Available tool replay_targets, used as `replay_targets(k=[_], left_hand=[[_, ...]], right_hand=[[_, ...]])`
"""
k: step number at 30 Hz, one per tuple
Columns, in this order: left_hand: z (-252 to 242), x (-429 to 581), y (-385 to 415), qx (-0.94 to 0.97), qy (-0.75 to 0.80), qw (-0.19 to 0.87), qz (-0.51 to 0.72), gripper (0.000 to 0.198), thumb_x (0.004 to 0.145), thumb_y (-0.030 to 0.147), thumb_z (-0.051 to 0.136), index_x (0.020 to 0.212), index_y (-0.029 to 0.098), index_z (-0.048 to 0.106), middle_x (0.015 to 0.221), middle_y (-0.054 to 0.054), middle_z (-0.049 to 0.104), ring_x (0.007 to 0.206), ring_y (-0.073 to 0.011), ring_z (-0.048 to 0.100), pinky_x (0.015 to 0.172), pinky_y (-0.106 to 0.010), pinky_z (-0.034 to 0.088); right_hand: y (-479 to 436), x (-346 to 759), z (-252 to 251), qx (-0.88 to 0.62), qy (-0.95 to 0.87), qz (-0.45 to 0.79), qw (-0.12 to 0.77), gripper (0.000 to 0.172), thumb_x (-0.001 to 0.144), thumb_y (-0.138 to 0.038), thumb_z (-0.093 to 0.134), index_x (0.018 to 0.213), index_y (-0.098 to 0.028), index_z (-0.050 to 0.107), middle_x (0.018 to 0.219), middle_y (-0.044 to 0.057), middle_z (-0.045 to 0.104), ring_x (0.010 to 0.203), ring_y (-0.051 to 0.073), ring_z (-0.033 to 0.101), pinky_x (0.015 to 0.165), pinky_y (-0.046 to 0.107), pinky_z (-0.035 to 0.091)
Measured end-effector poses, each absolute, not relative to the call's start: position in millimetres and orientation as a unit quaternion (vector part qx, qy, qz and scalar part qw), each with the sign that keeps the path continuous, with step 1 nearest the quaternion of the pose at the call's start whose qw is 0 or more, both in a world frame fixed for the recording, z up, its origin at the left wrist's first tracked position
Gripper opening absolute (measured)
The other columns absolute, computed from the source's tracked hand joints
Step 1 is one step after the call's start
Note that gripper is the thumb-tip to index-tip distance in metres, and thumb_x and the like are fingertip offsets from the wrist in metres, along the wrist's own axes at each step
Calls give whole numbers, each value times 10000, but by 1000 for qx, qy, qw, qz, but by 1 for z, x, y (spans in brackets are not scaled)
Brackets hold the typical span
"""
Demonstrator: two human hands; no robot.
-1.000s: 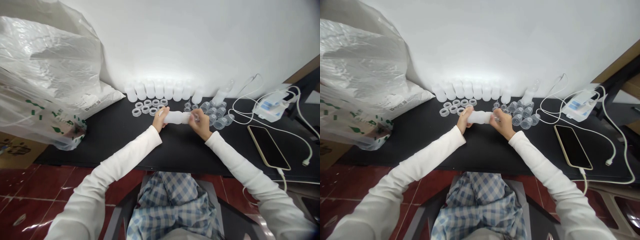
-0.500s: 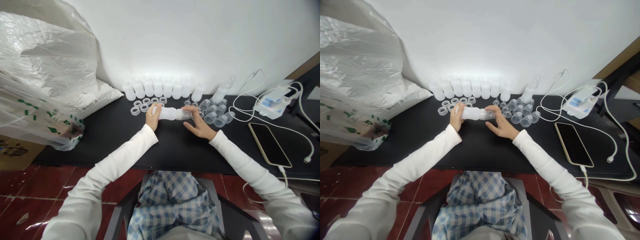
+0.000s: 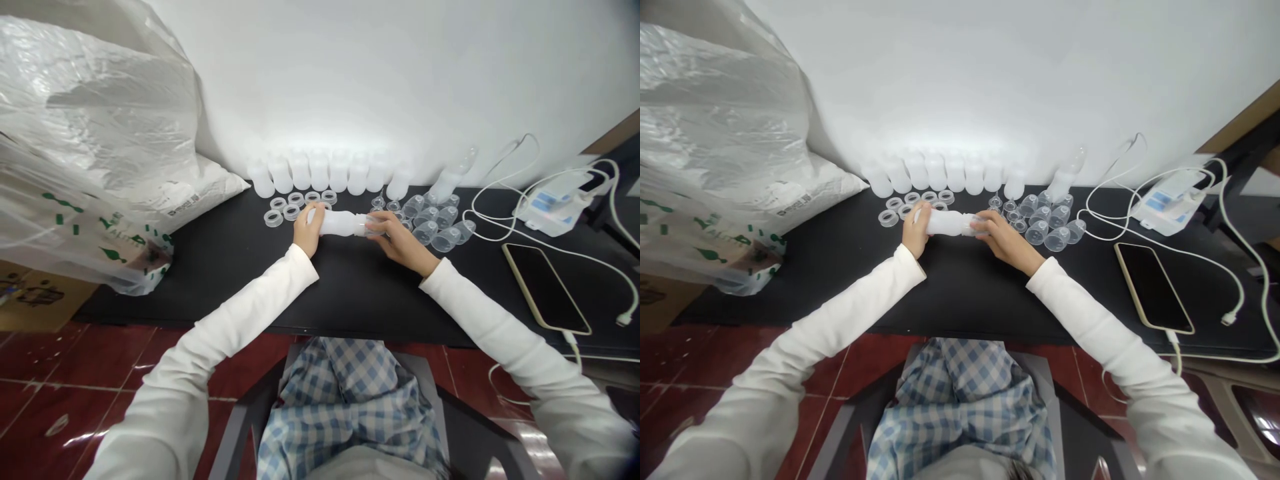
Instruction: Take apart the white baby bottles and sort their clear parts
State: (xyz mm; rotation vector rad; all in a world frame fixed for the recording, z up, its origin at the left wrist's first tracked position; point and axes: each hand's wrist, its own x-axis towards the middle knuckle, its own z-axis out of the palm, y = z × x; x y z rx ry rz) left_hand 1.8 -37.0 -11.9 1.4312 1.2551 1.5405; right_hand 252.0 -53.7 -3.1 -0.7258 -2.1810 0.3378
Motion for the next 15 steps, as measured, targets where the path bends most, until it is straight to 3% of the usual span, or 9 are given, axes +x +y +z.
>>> replay_targets(k=[4,6,8,10,13,15], left_hand=[[-11,4,-37,533,482,365,592,760,756,958,566,818,202,609,770,-29,554,670,-132,524,459,-213,367],[-11,4,-38,542,484,355,588,739,777,945,558,809,208,600,748,-23,547,669,-138,522,499,-232,389],[-10,3,-38,561,482,332,585,713,805,927,548,801,215,593,739,-20,558,687,-150,538,582,-265,436],[-9,3,-40,585,475,304,583,706,817,923,534,797,220,594,757,-23,591,733,-169,570,692,-304,477],[-7,3,-42,613,467,276,575,730,816,945,501,812,222,605,805,-32,640,790,-188,606,802,-341,493],[-7,3,-42,618,470,268,571,744,817,955,482,826,222,611,819,-35,651,798,-191,609,815,-349,496]], right_hand=[[-54,253,-6,-272,-871,70,403,131,1065,-323,515,1189,-302,549,1381,127,601,1284,279,638,1037,548,578],[-58,250,-3,-277,-866,94,406,280,1022,-404,610,1245,-271,506,1355,160,612,1268,300,645,1035,540,574],[-63,246,1,-321,-839,148,413,408,1005,-529,619,1271,-247,493,1218,147,666,1128,291,695,957,498,596],[-67,242,4,-384,-795,215,417,410,1046,-622,497,1221,-252,523,960,69,692,864,237,706,812,432,594],[-68,238,1,-429,-741,310,412,458,1051,-710,404,1095,-273,530,652,-40,579,568,166,577,612,340,511],[-64,236,-4,-421,-718,364,418,478,1018,-751,444,1061,-277,495,627,-58,552,529,152,541,532,303,466]])
